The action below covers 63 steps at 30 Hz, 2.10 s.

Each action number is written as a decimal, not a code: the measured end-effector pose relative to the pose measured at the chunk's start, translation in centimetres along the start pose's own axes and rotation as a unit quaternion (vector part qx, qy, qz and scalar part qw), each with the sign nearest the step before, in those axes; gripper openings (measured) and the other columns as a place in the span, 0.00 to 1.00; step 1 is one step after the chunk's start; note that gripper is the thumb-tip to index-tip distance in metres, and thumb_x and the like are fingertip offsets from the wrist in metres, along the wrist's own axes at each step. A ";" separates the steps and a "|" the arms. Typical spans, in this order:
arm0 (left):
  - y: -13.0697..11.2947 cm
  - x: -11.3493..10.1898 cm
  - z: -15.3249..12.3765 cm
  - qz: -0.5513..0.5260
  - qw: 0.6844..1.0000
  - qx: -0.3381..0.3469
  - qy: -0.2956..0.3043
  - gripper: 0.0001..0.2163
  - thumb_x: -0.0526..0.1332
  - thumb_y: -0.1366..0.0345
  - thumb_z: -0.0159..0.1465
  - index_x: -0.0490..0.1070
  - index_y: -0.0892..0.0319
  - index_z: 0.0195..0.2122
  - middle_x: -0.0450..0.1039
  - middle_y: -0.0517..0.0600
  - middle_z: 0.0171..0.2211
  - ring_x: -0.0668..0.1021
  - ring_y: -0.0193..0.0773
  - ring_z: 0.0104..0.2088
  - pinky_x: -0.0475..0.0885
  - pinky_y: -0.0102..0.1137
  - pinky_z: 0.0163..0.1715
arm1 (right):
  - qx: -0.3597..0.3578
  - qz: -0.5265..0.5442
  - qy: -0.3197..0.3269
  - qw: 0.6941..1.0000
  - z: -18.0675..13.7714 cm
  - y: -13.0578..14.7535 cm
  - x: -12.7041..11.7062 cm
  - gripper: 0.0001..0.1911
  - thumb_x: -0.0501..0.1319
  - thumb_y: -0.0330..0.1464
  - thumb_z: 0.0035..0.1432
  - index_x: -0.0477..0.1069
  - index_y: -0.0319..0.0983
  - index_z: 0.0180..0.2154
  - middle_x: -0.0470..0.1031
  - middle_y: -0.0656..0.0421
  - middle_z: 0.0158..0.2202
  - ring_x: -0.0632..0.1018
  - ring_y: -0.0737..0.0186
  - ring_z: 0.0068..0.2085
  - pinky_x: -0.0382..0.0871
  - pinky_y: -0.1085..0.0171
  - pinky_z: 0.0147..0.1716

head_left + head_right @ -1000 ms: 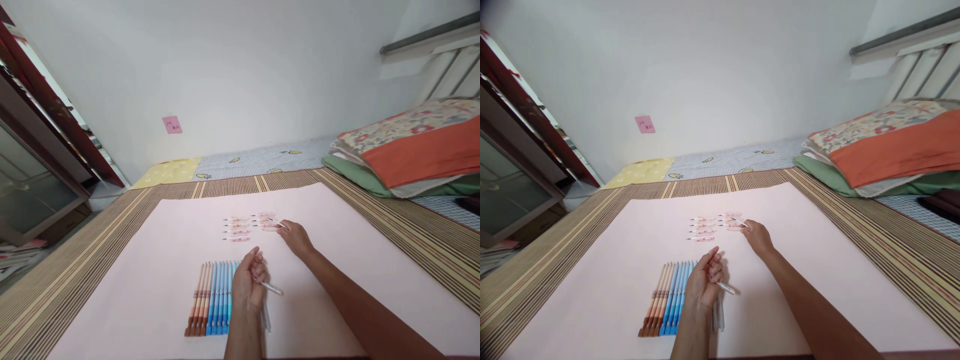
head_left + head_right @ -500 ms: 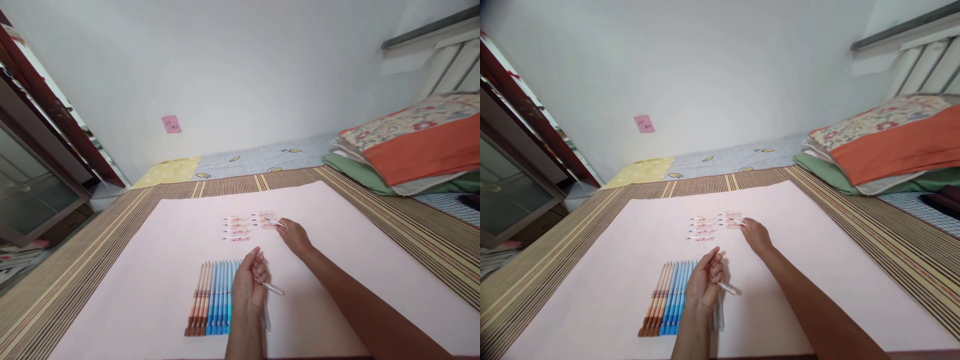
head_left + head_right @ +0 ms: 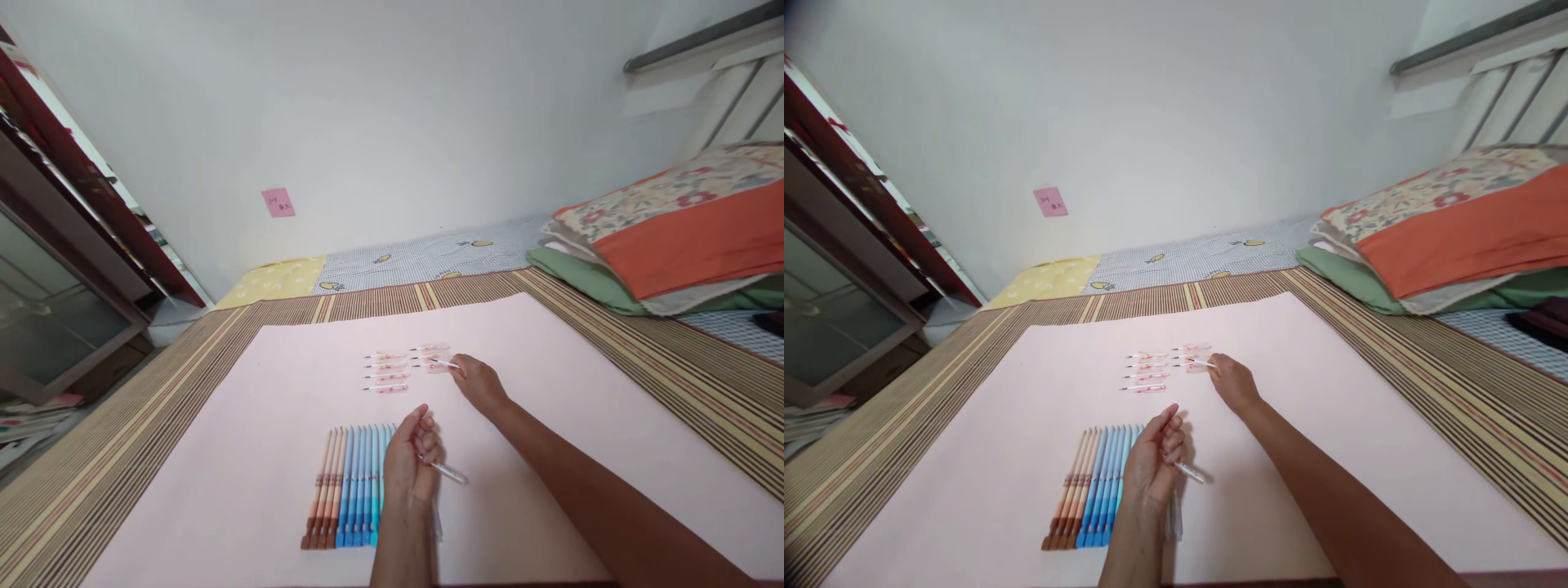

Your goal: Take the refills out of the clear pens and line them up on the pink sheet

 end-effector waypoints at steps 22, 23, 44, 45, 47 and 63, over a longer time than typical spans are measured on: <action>0.1 0.1 -0.1 0.006 1.000 -0.008 0.006 0.02 0.64 0.75 0.58 0.72 0.68 0.29 0.68 0.48 0.22 0.58 0.21 0.14 0.49 0.18 0.11 | -0.127 -0.078 0.067 0.987 -1.7 1.8 -1.4 0.11 0.51 0.27 0.67 0.71 0.40 0.38 0.74 0.53 0.40 0.74 0.56 0.43 0.61 0.61 0.41; 0.2 0.1 0.0 0.007 1.000 -0.008 0.006 0.03 0.64 0.75 0.58 0.72 0.68 0.29 0.68 0.48 0.22 0.58 0.21 0.14 0.49 0.18 0.11 | -0.130 -0.083 0.062 0.986 -1.6 1.8 -1.3 0.10 0.52 0.27 0.67 0.71 0.40 0.38 0.74 0.53 0.41 0.74 0.56 0.43 0.60 0.61 0.41; 0.1 0.1 -0.1 -0.001 1.000 -0.011 -0.007 0.03 0.61 0.75 0.61 0.73 0.69 0.31 0.68 0.49 0.22 0.59 0.22 0.14 0.49 0.18 0.11 | -0.039 -0.014 -0.016 0.999 -1.4 -1.0 -1.8 0.07 0.56 0.28 0.62 0.71 0.40 0.32 0.73 0.56 0.35 0.74 0.59 0.37 0.62 0.62 0.39; 0.2 0.1 -0.1 0.000 1.000 -0.012 -0.008 0.04 0.60 0.75 0.61 0.73 0.69 0.31 0.68 0.49 0.22 0.59 0.22 0.14 0.49 0.18 0.11 | -0.039 -0.017 -0.007 0.999 -1.4 -1.0 -1.7 0.08 0.56 0.28 0.62 0.71 0.40 0.32 0.73 0.56 0.35 0.74 0.59 0.36 0.62 0.63 0.38; 0.2 0.1 -0.1 0.000 1.000 -0.013 -0.008 0.05 0.59 0.75 0.63 0.73 0.69 0.31 0.68 0.49 0.21 0.58 0.22 0.14 0.49 0.18 0.10 | -0.039 -0.034 0.006 0.999 -1.3 -0.7 -1.6 0.09 0.55 0.27 0.63 0.71 0.40 0.31 0.73 0.57 0.34 0.73 0.60 0.36 0.62 0.63 0.38; 0.3 0.0 0.0 -0.001 1.000 -0.013 -0.013 0.06 0.57 0.74 0.65 0.73 0.70 0.33 0.69 0.49 0.21 0.59 0.22 0.14 0.48 0.18 0.11 | -0.046 -0.074 0.009 0.996 -0.2 0.1 -1.0 0.08 0.56 0.26 0.62 0.68 0.40 0.30 0.73 0.57 0.34 0.72 0.60 0.35 0.58 0.63 0.36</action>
Point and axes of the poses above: each hand's wrist, its own z-axis towards the middle knuckle, its own x-axis out of the palm, y = z × x, the point moved 2 cm from there along z, towards the middle knuckle
